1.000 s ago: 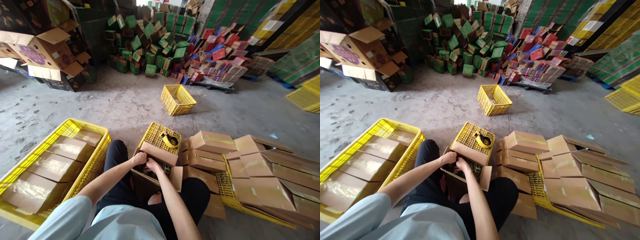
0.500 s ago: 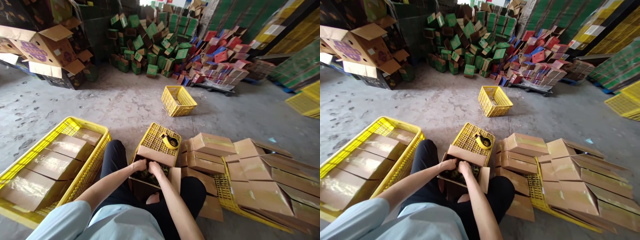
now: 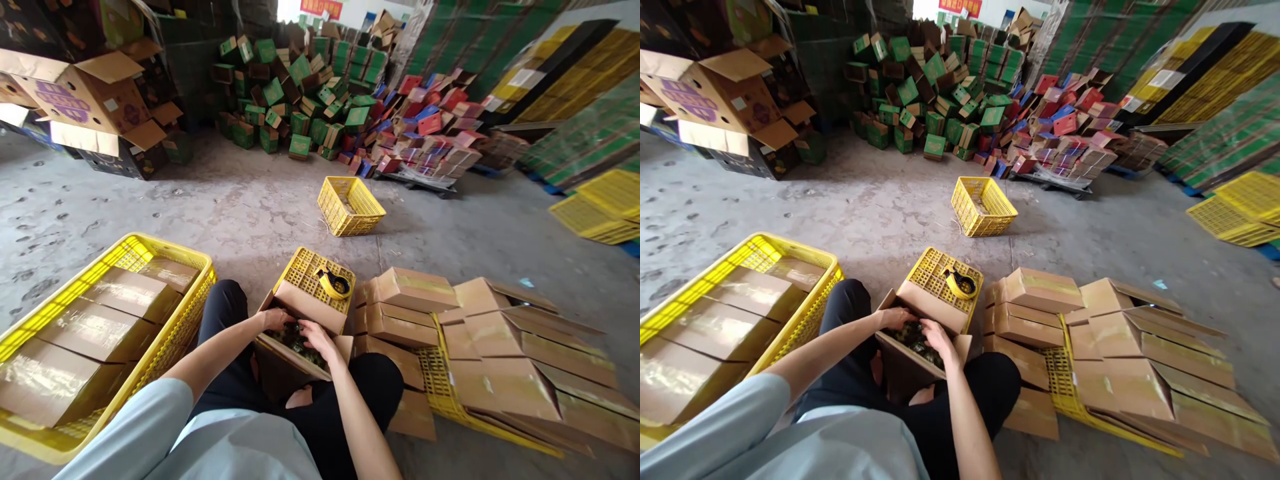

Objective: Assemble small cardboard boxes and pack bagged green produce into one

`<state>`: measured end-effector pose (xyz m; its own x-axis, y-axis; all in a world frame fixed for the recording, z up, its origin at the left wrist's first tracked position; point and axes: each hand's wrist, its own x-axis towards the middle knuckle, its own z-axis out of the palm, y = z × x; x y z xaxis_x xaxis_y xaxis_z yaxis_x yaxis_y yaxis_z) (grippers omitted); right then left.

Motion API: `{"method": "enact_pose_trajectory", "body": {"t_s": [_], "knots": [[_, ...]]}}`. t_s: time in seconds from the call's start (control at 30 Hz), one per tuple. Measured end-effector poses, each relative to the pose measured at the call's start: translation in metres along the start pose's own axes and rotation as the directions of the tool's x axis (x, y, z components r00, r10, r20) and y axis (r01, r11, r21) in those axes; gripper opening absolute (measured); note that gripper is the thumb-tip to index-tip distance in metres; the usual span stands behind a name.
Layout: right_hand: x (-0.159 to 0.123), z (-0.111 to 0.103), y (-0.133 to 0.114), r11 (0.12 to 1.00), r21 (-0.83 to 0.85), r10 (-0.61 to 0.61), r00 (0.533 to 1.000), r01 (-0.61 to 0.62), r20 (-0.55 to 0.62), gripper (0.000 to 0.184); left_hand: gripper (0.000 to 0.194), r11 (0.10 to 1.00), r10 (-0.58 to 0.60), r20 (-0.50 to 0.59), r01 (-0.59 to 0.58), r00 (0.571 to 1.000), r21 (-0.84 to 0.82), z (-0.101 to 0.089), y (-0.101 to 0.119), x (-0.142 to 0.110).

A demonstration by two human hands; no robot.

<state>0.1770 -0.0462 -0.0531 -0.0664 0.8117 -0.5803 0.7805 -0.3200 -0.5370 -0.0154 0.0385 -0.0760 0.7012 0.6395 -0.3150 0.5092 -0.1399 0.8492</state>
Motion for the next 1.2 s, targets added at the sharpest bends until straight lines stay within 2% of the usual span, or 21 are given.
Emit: {"method": "enact_pose_trajectory", "body": {"t_s": [0.1,0.2,0.4,0.6,0.87,0.93,1.0,1.03,1.2], "knots": [[-0.004,-0.009,0.010,0.998,-0.061,0.008,0.998,-0.012,-0.069,0.047,0.016,0.996,-0.056,0.078,0.051,0.995,0.071,0.005,0.004,-0.003],[-0.009,-0.010,0.015,0.988,-0.155,-0.029,0.997,0.018,-0.067,0.043,0.010,0.992,-0.076,0.102,0.065,0.992,0.108,0.009,0.006,-0.009],[-0.025,0.008,0.009,0.925,-0.358,-0.132,0.991,0.127,0.013,0.048,0.011,0.990,-0.072,0.036,0.067,0.997,0.126,0.016,0.011,-0.009],[-0.015,0.017,-0.005,0.842,-0.528,-0.140,0.990,0.112,-0.013,0.033,0.011,0.987,-0.099,-0.015,0.100,0.995,0.127,0.038,0.020,-0.001],[-0.002,0.016,0.001,0.778,-0.621,-0.159,0.986,0.098,-0.044,0.034,0.011,0.987,-0.122,0.024,0.119,0.992,0.105,0.032,0.010,-0.006],[-0.001,0.018,0.001,0.774,-0.625,-0.172,0.984,0.103,-0.052,0.026,0.013,0.984,-0.125,0.040,0.119,0.991,0.130,0.032,0.012,-0.002],[-0.004,0.020,0.001,0.773,-0.622,-0.205,0.977,0.124,-0.060,0.010,0.020,0.980,-0.129,0.056,0.118,0.990,0.160,0.032,0.016,0.005],[-0.007,0.021,0.002,0.773,-0.618,-0.232,0.970,0.142,-0.068,0.009,0.024,0.978,-0.130,0.067,0.117,0.989,0.173,0.032,0.018,0.008],[-0.029,0.028,0.011,0.774,-0.599,-0.374,0.912,0.207,-0.168,0.032,0.036,0.972,-0.157,0.129,0.130,0.979,0.195,0.036,0.029,0.023]]}}
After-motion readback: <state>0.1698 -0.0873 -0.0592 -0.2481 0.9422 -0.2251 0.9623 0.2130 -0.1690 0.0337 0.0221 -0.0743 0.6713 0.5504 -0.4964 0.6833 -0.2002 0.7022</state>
